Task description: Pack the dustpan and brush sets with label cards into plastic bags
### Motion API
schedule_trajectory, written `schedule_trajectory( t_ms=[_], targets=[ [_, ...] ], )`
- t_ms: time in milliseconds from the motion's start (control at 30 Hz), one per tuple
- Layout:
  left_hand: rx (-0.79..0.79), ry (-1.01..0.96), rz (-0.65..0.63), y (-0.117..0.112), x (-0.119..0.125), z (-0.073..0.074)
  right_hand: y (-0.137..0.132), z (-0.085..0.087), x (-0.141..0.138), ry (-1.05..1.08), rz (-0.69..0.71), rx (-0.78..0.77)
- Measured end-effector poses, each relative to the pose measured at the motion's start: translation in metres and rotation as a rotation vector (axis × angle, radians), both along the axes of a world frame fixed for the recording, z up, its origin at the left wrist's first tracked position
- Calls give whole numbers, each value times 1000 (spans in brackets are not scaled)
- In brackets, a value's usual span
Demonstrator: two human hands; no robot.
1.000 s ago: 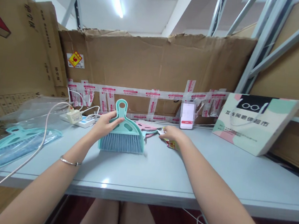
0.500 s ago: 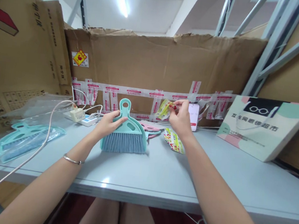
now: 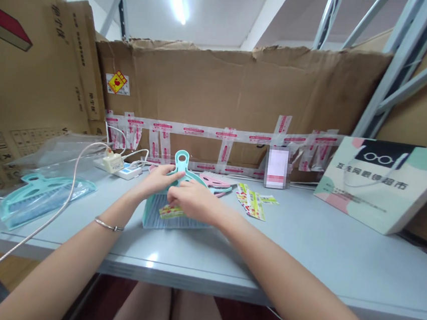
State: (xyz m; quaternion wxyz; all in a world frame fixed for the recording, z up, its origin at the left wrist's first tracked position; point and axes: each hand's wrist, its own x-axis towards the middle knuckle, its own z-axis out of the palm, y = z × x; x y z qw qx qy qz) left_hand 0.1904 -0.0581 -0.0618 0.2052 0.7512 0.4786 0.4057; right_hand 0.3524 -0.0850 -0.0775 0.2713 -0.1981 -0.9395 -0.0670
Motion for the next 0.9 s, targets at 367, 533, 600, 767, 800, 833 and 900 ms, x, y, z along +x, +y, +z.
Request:
schedule_trajectory(
  t_ms=[367,533,600,767,800,833,900],
  targets=[
    [-68,-252,112,11,-11,-6,10,-33,-11,117,-169,458],
    [-101,-418,184,19,-22,-6,4,-36,-4,201,-123,428],
    [-116,-482,185,22,-25,-5,1,-36,-3,158,-123,373],
    [-176,-590,137,23,-26,-3,-5,-34,-4,49,-179,201],
    [-190,-604,124,22,-25,-3,-4,-34,-4,42,-187,193],
    [-203,-615,112,22,-25,-2,-3,-34,-3,31,-186,192],
    [-234,-628,96,19,-25,0,3,-35,-2,3,-167,211]
  ],
)
